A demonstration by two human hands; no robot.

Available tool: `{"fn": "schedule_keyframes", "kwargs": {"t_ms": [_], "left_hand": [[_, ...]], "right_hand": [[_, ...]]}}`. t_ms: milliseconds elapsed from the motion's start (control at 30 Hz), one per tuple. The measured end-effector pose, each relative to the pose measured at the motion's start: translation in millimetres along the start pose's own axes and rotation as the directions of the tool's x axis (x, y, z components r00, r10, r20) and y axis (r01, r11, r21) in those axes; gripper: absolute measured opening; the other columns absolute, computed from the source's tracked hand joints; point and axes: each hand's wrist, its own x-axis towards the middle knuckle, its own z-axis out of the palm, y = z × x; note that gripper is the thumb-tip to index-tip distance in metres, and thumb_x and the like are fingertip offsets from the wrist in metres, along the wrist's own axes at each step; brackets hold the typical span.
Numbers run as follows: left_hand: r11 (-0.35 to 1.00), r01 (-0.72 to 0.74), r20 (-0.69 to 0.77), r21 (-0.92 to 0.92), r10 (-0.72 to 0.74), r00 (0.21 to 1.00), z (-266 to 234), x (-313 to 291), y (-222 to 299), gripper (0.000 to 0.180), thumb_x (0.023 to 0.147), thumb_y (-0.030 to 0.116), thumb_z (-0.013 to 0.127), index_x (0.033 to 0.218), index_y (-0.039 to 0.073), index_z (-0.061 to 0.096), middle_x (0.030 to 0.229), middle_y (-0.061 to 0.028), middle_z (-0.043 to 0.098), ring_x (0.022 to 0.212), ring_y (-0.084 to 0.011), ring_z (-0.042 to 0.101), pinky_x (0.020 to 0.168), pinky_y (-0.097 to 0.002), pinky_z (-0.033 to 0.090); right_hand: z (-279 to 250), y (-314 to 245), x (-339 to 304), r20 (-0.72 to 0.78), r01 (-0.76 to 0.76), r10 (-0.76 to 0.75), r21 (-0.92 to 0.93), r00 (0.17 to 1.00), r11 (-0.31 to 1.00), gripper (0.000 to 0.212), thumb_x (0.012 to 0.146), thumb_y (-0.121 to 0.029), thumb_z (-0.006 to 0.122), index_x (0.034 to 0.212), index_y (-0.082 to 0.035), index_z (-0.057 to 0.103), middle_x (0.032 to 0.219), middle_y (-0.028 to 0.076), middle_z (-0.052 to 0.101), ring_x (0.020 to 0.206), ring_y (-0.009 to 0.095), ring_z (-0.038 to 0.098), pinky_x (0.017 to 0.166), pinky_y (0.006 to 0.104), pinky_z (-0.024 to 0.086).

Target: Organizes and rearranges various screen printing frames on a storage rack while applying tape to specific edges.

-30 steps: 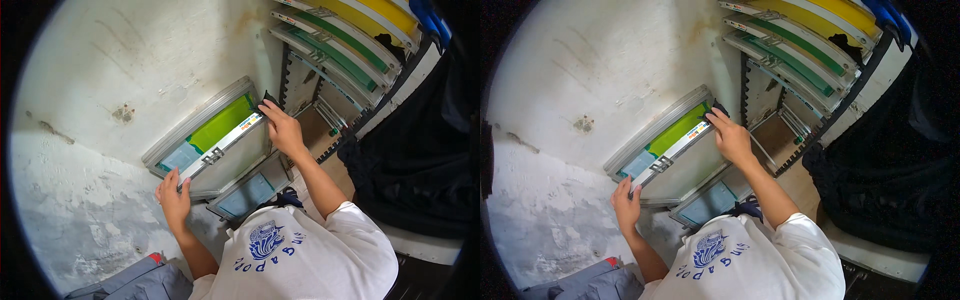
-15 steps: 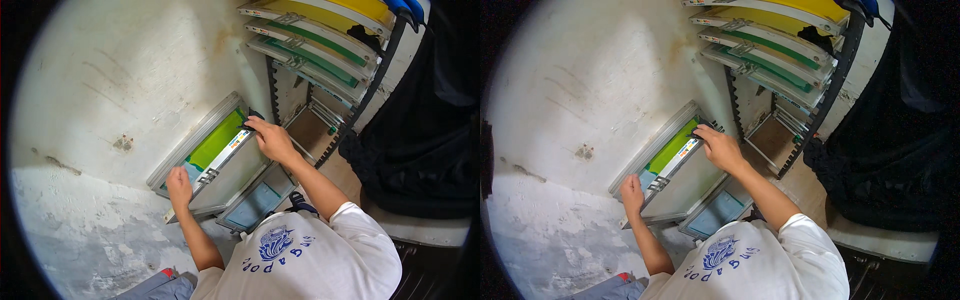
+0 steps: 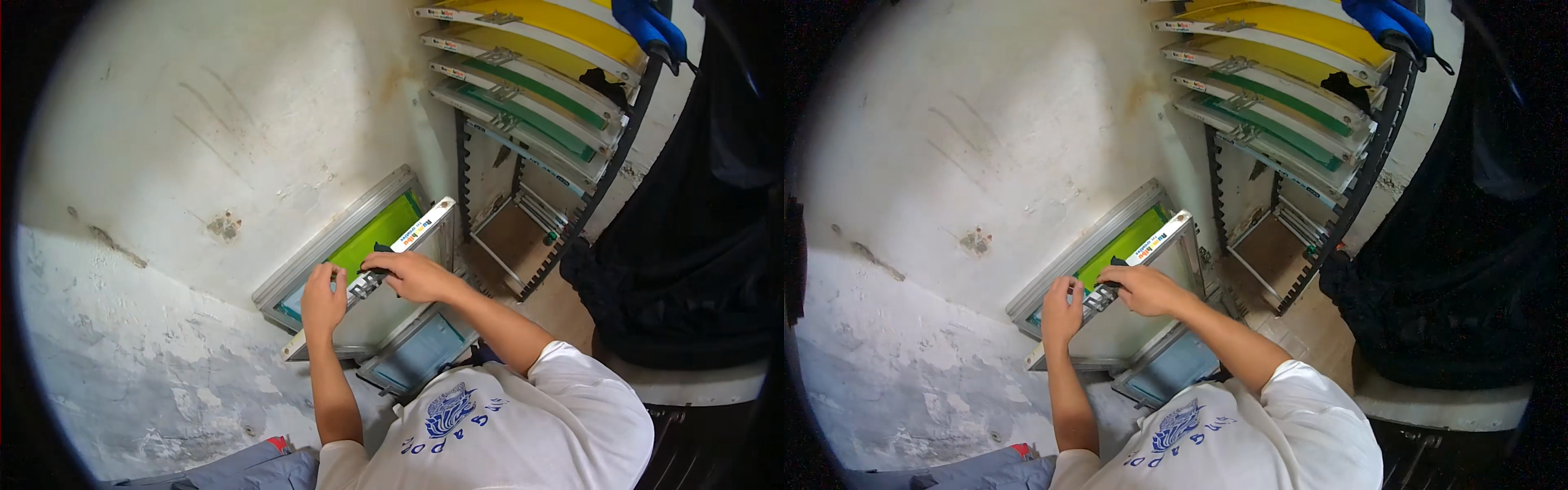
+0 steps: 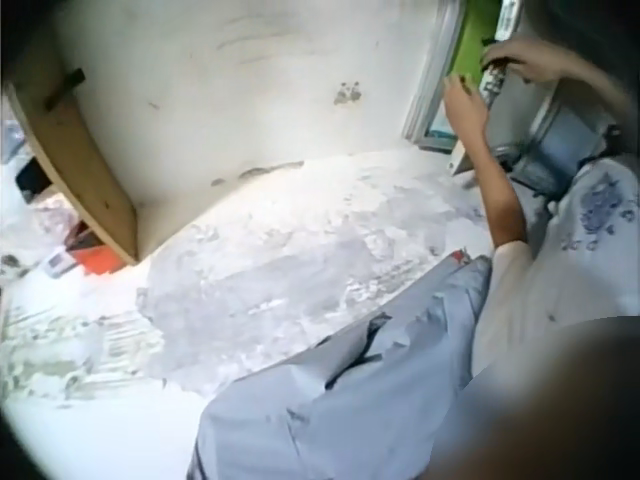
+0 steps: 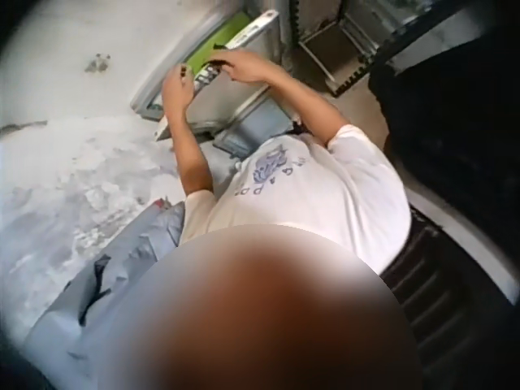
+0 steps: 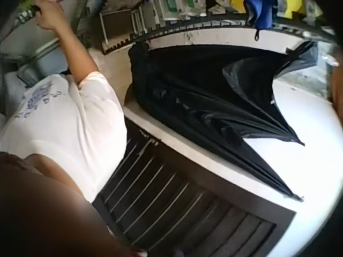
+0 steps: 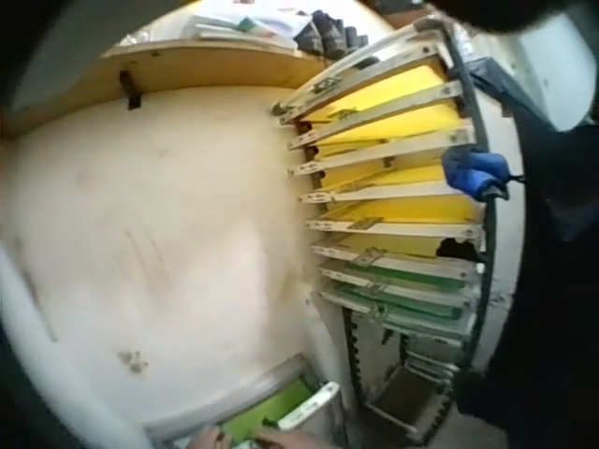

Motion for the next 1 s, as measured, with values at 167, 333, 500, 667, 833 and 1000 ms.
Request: {"fn": "schedule_keyframes", "kwargs": {"t_ms": [167, 333, 500, 667, 833, 1000], "left_hand": [[0.998, -0.013, 0.079, -0.055, 0.017, 0.997, -11.3, -13.3, 3.9, 0.025, 0.100, 0.028, 0.068, 0.097, 0.003, 0.068, 0.095, -0.0158, 0.069, 0.087, -0.0348, 0.069, 0.077, -0.0444, 0.053], [0.999, 0.000, 0.113, -0.046, 0.006, 0.994, -3.1, -10.4, 7.7, 0.026, 0.099, 0.030, 0.070, 0.097, 0.004, 0.071, 0.096, -0.0143, 0.071, 0.087, -0.0340, 0.070, 0.076, -0.0440, 0.053], [1.000, 0.006, 0.132, 0.006, -0.007, 0.991, 4.3, -9.9, 5.5, 0.026, 0.099, 0.030, 0.070, 0.097, 0.004, 0.071, 0.096, -0.0143, 0.071, 0.087, -0.0339, 0.069, 0.076, -0.0432, 0.053], [0.999, 0.030, 0.124, -0.019, -0.028, 0.992, 13.8, 4.9, 20.8, 0.025, 0.098, 0.028, 0.072, 0.096, 0.003, 0.071, 0.095, -0.0151, 0.071, 0.087, -0.0328, 0.069, 0.077, -0.0423, 0.053], [0.998, 0.048, 0.073, -0.043, -0.045, 0.996, 28.6, 18.6, 30.3, 0.026, 0.094, 0.027, 0.076, 0.097, 0.001, 0.071, 0.094, -0.0150, 0.071, 0.086, -0.0306, 0.068, 0.077, -0.0402, 0.053], [0.991, 0.099, -0.011, -0.088, -0.100, 0.995, 43.5, 22.1, 34.3, 0.025, 0.091, 0.022, 0.079, 0.097, 0.000, 0.070, 0.091, -0.0142, 0.070, 0.083, -0.0261, 0.066, 0.078, -0.0359, 0.053]], "right_hand": [[-59.2, 11.4, -5.9, 0.053, -0.166, 0.175, -0.144, 0.983, 0.975, 0.045, 0.088, -0.004, 0.058, 0.133, -0.011, 0.063, 0.121, 0.018, 0.071, 0.112, 0.039, 0.068, 0.097, 0.0460, 0.054], [-114.1, 57.9, -22.3, -0.356, -0.349, 0.235, -0.302, 0.904, 0.887, 0.041, 0.089, -0.004, 0.058, 0.128, -0.014, 0.068, 0.121, 0.018, 0.073, 0.113, 0.040, 0.068, 0.093, 0.0503, 0.055], [-54.2, 54.2, -23.7, -0.497, -0.412, 0.158, -0.456, 0.853, 0.789, 0.041, 0.087, -0.002, 0.061, 0.127, -0.005, 0.064, 0.145, 0.019, 0.058, 0.105, 0.043, 0.070, 0.091, 0.0520, 0.058], [-46.0, 38.4, -22.2, -0.308, -0.202, 0.080, -0.391, 0.948, 0.898, 0.043, 0.087, -0.001, 0.061, 0.129, -0.008, 0.063, 0.141, 0.013, 0.059, 0.103, 0.041, 0.070, 0.087, 0.0514, 0.059], [-60.0, 54.9, -25.0, -0.223, -0.111, 0.034, -0.343, 0.974, 0.933, 0.046, 0.089, -0.002, 0.061, 0.135, -0.009, 0.060, 0.141, 0.014, 0.058, 0.103, 0.042, 0.069, 0.086, 0.0525, 0.058], [-75.0, 69.2, -32.5, -0.183, -0.057, 0.013, -0.237, 0.983, 0.970, 0.050, 0.088, 0.000, 0.062, 0.138, -0.009, 0.058, 0.144, 0.017, 0.051, 0.101, 0.044, 0.068, 0.084, 0.0523, 0.059]]}}
